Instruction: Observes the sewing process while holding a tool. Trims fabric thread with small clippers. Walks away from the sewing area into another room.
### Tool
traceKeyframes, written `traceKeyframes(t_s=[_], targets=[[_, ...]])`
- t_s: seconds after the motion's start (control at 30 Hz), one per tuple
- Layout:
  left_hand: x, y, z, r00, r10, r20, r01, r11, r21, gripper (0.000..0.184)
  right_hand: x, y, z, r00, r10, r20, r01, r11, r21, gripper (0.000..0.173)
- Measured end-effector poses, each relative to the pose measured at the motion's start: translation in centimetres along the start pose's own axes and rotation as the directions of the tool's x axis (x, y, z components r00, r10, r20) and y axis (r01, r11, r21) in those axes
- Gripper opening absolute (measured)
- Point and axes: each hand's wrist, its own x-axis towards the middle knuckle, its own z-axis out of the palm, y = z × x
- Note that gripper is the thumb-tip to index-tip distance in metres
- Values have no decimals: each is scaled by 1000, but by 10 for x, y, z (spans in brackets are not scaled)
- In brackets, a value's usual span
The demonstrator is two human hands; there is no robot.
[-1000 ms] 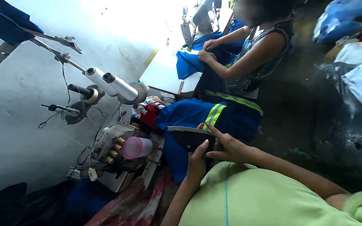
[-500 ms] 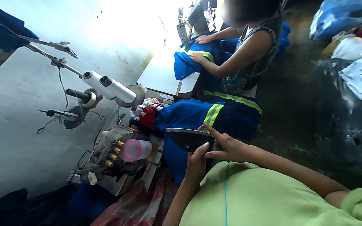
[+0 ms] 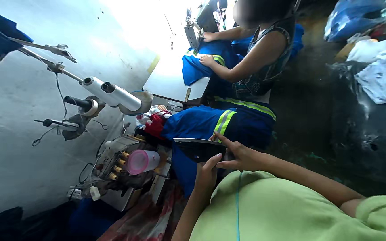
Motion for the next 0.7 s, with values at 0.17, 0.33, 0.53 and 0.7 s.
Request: traceKeyframes(t_s=[0.17,0.33,0.53,0.7], targets=[[-2,1,2,999,19,-44,-14,992,124,20,0,7,6,990,-129,-58,129,992,-6,85],[-1,-4,7,992,74,-102,-58,986,156,23,-2,6,11,984,-141,-113,132,988,-82,84],[-1,-4,12,985,93,-148,-65,981,184,25,-5,9,13,968,-197,-156,160,962,-220,83],[1,-6,12,983,124,-134,-99,979,177,22,-7,9,12,953,-238,-187,180,942,-282,77]])
